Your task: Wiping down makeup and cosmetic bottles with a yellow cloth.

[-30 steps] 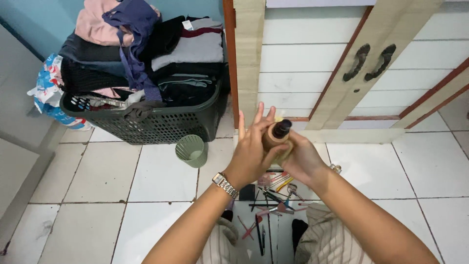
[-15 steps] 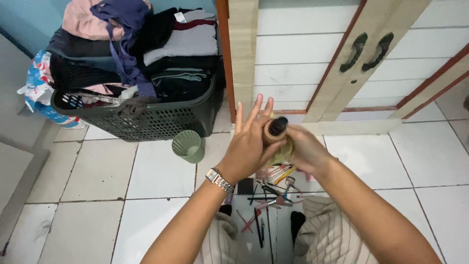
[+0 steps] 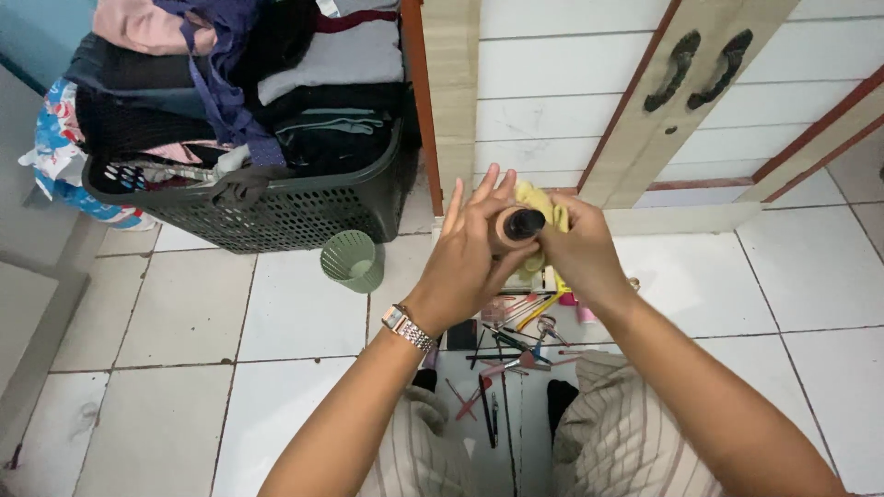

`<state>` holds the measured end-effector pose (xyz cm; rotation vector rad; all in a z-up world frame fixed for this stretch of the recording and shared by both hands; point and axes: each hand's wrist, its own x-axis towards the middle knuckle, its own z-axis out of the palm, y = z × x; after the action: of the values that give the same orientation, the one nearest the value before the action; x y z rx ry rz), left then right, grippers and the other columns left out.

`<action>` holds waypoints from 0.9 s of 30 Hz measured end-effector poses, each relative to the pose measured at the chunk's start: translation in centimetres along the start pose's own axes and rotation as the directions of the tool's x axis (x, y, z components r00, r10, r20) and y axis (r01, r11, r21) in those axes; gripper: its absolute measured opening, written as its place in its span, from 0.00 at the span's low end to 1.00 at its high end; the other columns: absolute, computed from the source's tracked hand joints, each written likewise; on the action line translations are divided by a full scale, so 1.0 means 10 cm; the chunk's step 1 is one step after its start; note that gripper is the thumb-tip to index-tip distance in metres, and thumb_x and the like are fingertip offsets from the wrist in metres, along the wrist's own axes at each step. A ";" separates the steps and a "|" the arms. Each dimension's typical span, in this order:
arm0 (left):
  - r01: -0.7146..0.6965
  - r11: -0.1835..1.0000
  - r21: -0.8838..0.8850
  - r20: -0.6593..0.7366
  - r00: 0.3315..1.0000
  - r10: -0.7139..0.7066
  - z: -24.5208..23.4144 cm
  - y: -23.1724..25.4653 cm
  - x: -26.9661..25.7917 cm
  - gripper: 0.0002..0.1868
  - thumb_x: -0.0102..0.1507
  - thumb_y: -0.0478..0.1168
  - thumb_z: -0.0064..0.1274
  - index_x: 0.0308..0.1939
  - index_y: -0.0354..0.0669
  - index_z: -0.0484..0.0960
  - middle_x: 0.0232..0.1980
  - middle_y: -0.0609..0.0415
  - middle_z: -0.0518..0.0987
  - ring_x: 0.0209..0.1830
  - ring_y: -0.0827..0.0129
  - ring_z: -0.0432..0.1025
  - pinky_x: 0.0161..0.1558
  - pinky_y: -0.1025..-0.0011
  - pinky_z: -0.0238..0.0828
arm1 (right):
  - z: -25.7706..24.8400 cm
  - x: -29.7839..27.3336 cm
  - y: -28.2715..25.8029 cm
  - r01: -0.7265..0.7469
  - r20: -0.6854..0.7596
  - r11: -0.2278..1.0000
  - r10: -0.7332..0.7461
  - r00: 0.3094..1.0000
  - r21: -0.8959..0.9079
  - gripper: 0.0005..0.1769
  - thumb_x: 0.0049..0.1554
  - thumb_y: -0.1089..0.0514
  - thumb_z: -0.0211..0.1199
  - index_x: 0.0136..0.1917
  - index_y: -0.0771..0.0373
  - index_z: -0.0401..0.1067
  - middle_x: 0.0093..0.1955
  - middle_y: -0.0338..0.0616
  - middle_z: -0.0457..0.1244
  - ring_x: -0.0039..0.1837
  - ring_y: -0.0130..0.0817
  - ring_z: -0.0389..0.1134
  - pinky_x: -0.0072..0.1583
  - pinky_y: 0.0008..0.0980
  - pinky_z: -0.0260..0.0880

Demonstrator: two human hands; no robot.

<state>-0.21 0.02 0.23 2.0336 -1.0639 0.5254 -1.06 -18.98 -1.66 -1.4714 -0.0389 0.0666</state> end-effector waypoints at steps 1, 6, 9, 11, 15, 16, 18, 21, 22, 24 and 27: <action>0.003 1.000 0.001 0.001 1.000 -0.003 0.05 -0.05 0.00 0.32 0.65 0.43 0.63 0.65 0.38 0.59 0.79 0.40 0.62 0.84 0.48 0.51 0.80 0.37 0.40 | 0.09 -0.07 0.01 -0.002 0.002 1.000 0.002 1.000 0.001 0.19 0.64 0.54 0.59 0.61 0.71 0.73 0.51 0.43 0.68 0.49 0.28 0.69 0.48 0.30 0.70; 0.227 0.650 -0.725 -0.107 0.895 -0.432 0.39 -0.31 -0.14 0.22 0.77 0.45 0.46 0.67 0.41 0.53 0.75 0.36 0.69 0.73 0.61 0.69 0.72 0.61 0.71 | 0.48 -0.34 -0.01 0.034 -0.147 0.889 -0.114 0.983 -0.457 0.28 0.71 0.54 0.35 0.74 0.59 0.71 0.51 0.61 0.66 0.50 0.51 0.65 0.53 0.48 0.68; 0.272 0.411 -0.870 0.018 0.852 -0.524 0.28 -0.21 -0.17 0.27 0.73 0.43 0.48 0.69 0.45 0.51 0.70 0.40 0.65 0.67 0.64 0.67 0.69 0.64 0.65 | 0.59 -0.36 -0.13 0.667 0.215 0.353 -0.760 0.614 -0.656 0.26 0.72 0.52 0.36 0.77 0.67 0.57 0.75 0.64 0.56 0.76 0.59 0.59 0.74 0.51 0.63; 0.204 0.147 -0.968 0.095 0.838 -0.537 0.27 -0.15 -0.14 0.26 0.73 0.47 0.42 0.72 0.45 0.53 0.73 0.45 0.64 0.69 0.66 0.66 0.70 0.66 0.64 | 0.54 -0.30 -0.08 0.658 0.262 0.302 -0.743 0.616 -0.690 0.25 0.75 0.51 0.36 0.79 0.65 0.56 0.78 0.62 0.55 0.79 0.59 0.58 0.76 0.51 0.61; 0.126 0.017 -0.992 0.103 0.875 -0.474 0.34 -0.07 -0.15 0.26 0.77 0.46 0.36 0.78 0.45 0.53 0.75 0.50 0.63 0.74 0.68 0.61 0.75 0.67 0.57 | 0.51 -0.21 -0.10 0.509 0.058 0.608 -0.606 0.793 -0.609 0.27 0.74 0.54 0.40 0.81 0.68 0.53 0.77 0.58 0.57 0.76 0.51 0.64 0.72 0.39 0.66; 0.130 0.014 -0.991 0.108 0.872 -0.477 0.34 -0.08 -0.16 0.26 0.77 0.46 0.36 0.78 0.45 0.53 0.75 0.50 0.63 0.74 0.68 0.61 0.75 0.67 0.57 | 0.53 -0.23 -0.13 0.505 0.055 0.612 -0.602 0.796 -0.609 0.27 0.74 0.54 0.40 0.81 0.68 0.53 0.77 0.58 0.57 0.76 0.51 0.64 0.72 0.39 0.66; 0.220 0.405 -0.888 0.004 0.883 -0.469 0.36 -0.09 -0.17 0.22 0.78 0.39 0.38 0.74 0.41 0.52 0.74 0.44 0.67 0.74 0.63 0.63 0.76 0.64 0.60 | 0.54 -0.25 -0.18 0.066 -0.158 0.956 -0.115 0.981 -0.286 0.28 0.70 0.54 0.44 0.81 0.61 0.60 0.63 0.65 0.67 0.60 0.64 0.67 0.56 0.38 0.71; 0.208 0.112 -0.972 0.097 0.784 -0.613 0.28 -0.14 -0.08 0.23 0.73 0.34 0.37 0.70 0.43 0.48 0.74 0.44 0.64 0.69 0.63 0.65 0.68 0.62 0.66 | 0.51 -0.31 -0.05 0.418 0.017 0.773 -0.467 0.884 -0.476 0.30 0.67 0.59 0.53 0.80 0.63 0.54 0.74 0.55 0.62 0.62 0.41 0.71 0.58 0.29 0.72; 0.209 0.111 -0.972 0.099 0.784 -0.612 0.25 -0.12 -0.08 0.23 0.73 0.34 0.37 0.70 0.43 0.48 0.74 0.44 0.64 0.69 0.63 0.65 0.68 0.62 0.66 | 0.50 -0.31 -0.05 0.417 0.015 0.774 -0.467 0.884 -0.477 0.30 0.67 0.59 0.53 0.80 0.63 0.54 0.74 0.55 0.62 0.62 0.41 0.71 0.58 0.29 0.72; 0.101 0.004 -0.995 0.077 0.777 -0.625 0.20 -0.09 -0.06 0.25 0.70 0.29 0.36 0.67 0.43 0.46 0.76 0.51 0.62 0.70 0.65 0.65 0.69 0.65 0.67 | 0.48 -0.30 -0.05 0.605 0.196 0.426 -0.685 0.701 -0.673 0.34 0.63 0.65 0.60 0.80 0.62 0.56 0.79 0.61 0.56 0.75 0.50 0.65 0.69 0.37 0.71; 0.281 -0.022 -0.960 0.233 0.747 -0.623 0.21 -0.10 -0.08 0.32 0.65 0.28 0.42 0.68 0.51 0.45 0.70 0.45 0.62 0.68 0.60 0.65 0.67 0.59 0.70 | 0.45 -0.23 -0.06 0.645 0.186 0.490 -0.693 0.696 -0.587 0.36 0.59 0.69 0.63 0.78 0.62 0.57 0.75 0.58 0.56 0.74 0.49 0.65 0.68 0.35 0.75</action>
<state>0.19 -0.86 -2.10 0.8577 -0.2133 -0.2949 -3.68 -14.72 -0.60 -2.0229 -0.6416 -0.7269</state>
